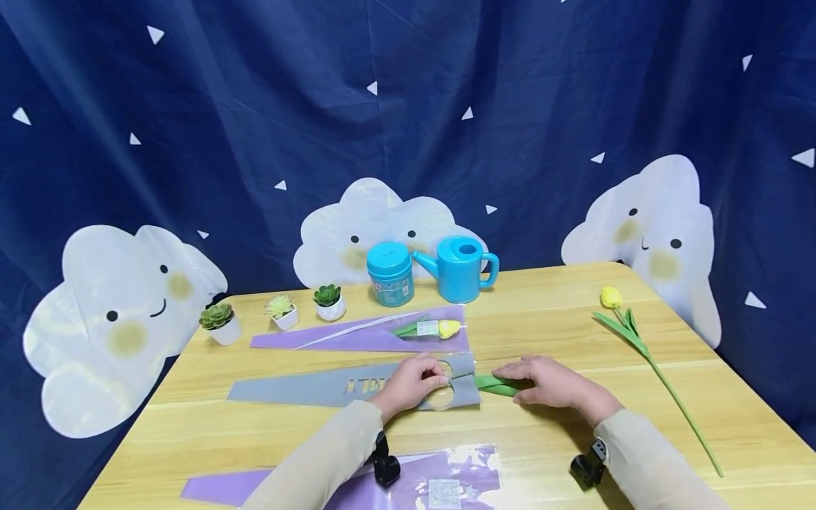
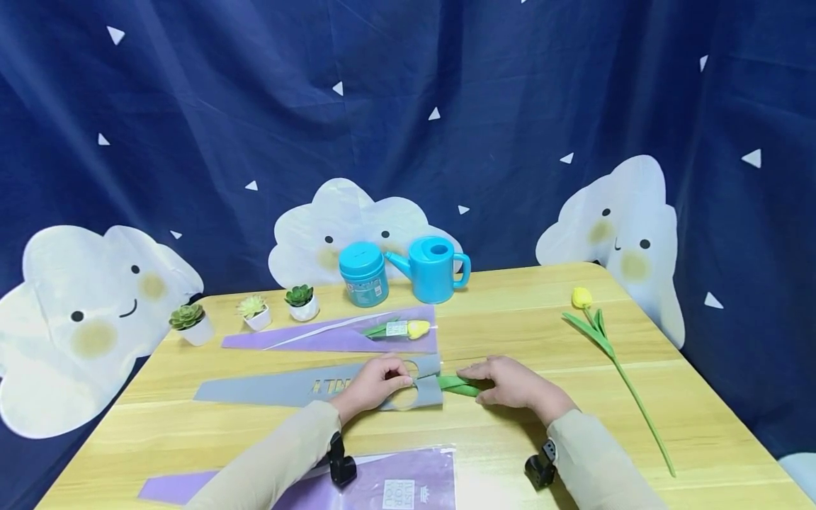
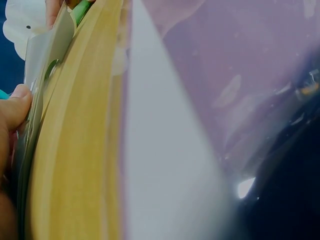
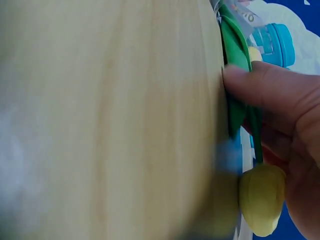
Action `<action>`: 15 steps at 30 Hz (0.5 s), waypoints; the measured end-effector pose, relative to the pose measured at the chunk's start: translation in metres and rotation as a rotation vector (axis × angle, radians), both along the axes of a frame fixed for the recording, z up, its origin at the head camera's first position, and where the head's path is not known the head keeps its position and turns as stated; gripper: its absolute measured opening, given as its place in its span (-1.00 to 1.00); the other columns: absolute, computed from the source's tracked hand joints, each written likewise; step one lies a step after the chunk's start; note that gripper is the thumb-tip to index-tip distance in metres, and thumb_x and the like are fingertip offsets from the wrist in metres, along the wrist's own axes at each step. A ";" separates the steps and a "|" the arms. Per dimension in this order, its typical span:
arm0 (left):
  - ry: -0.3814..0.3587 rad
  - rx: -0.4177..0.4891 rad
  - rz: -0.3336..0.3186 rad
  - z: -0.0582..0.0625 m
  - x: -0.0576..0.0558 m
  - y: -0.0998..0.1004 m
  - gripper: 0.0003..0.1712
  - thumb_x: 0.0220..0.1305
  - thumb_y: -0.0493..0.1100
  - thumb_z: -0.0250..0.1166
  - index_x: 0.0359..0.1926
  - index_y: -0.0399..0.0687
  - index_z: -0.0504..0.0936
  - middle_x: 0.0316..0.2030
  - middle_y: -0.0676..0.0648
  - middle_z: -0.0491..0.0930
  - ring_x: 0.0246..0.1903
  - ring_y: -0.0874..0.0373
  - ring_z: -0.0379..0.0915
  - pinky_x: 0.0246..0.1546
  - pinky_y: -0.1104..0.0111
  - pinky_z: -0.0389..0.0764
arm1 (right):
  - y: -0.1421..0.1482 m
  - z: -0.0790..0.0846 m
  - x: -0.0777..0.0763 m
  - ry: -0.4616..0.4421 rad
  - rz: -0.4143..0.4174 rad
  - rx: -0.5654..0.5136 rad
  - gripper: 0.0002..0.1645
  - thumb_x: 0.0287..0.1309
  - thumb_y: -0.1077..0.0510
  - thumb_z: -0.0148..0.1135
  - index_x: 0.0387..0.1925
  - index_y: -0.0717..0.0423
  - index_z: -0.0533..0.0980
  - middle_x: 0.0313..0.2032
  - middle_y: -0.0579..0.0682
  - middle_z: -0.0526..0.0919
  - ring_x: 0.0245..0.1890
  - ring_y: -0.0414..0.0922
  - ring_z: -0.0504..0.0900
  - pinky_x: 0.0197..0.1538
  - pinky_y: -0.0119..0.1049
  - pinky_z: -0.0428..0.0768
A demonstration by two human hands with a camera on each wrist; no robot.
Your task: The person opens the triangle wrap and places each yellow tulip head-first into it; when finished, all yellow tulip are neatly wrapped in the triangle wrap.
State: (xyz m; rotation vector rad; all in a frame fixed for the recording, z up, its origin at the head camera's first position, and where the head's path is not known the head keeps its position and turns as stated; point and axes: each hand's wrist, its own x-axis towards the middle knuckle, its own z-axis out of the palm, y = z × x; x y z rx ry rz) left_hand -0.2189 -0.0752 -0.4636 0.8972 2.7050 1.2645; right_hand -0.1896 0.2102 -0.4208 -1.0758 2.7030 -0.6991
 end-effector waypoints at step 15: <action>-0.024 0.003 -0.008 0.002 0.001 0.000 -0.84 0.17 -0.15 0.29 -0.53 0.01 0.58 -0.42 0.11 0.49 -0.43 0.32 0.34 -0.32 0.47 0.41 | -0.005 -0.009 -0.007 0.160 -0.007 -0.104 -0.60 -0.04 0.47 0.18 -0.11 0.21 0.61 -0.20 0.08 0.69 -0.17 -0.03 0.65 -0.13 -0.19 0.59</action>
